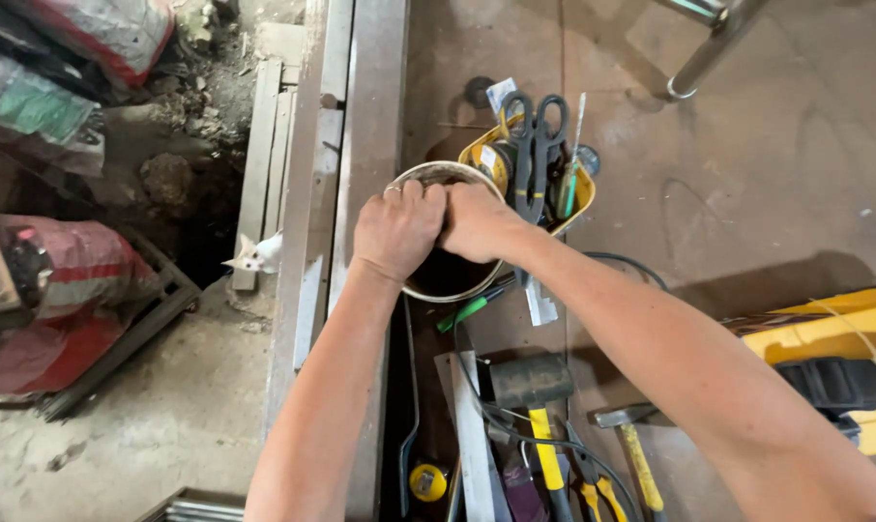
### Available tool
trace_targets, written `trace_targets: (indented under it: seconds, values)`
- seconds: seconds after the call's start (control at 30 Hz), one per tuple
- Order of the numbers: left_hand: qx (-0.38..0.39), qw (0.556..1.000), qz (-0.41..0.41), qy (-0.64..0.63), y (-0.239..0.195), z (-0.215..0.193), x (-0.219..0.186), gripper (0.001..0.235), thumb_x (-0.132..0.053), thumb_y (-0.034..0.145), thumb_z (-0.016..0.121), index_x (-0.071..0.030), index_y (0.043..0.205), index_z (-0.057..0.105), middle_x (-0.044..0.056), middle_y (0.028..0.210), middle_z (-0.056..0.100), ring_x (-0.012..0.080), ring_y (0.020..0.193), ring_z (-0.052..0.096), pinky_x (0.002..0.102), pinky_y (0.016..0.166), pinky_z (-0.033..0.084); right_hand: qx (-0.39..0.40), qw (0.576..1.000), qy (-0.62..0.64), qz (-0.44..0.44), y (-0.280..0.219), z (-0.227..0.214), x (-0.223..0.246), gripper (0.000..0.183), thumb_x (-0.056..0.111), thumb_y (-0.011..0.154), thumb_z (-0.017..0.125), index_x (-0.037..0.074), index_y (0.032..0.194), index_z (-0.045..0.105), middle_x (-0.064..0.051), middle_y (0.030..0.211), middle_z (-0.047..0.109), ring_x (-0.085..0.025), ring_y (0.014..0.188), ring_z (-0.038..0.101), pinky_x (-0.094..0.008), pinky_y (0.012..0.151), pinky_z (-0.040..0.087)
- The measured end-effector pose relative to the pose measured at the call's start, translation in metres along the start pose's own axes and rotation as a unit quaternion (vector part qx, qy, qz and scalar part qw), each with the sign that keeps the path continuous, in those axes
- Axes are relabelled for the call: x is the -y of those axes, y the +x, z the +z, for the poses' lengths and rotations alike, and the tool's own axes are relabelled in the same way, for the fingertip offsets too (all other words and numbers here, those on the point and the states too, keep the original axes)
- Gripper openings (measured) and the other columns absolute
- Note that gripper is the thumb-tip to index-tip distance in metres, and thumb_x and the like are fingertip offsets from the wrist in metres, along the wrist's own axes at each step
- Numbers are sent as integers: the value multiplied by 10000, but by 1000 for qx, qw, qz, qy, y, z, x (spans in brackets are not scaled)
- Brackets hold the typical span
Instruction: Grinding a small metal piece using an angle grinder on a workbench and then cleaning a welding machine.
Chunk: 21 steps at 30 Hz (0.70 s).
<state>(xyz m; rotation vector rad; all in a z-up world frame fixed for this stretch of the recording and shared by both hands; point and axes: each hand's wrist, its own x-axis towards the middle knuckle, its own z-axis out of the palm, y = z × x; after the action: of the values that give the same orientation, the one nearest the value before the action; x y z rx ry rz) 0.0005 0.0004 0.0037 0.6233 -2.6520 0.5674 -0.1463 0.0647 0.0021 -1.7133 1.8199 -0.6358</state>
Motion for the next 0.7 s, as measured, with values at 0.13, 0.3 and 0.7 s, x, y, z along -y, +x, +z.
trace_targets:
  seconds: [0.13, 0.3, 0.7]
  values:
    - [-46, 999, 18, 11, 4, -25, 5, 99, -192, 856, 649, -183, 821, 557, 7, 781, 576, 196, 730, 657, 359, 598, 526, 22, 995, 98, -21, -4, -4, -1, 272, 179, 778, 742, 36, 1009, 721, -207, 960, 744, -379, 929, 709, -458, 829, 563]
    - [-20, 998, -49, -37, -5, -74, 32, 120, -126, 838, 670, -169, 930, 606, 43, 904, 625, 246, 819, 667, 412, 692, 534, 85, 909, 407, -31, -21, -39, 32, 412, 122, 761, 785, 52, 1149, 666, -79, 982, 735, -230, 883, 679, -392, 761, 546]
    - [45, 853, -390, -343, -123, -150, -91, 273, -219, 1122, 532, 22, 1201, 634, 269, 1042, 672, 463, 972, 652, 502, 817, 511, -165, 890, 424, -12, -162, 57, 91, 628, 362, 1037, 616, 45, 1539, 412, -203, 1493, 527, -280, 1391, 505, -377, 1132, 409]
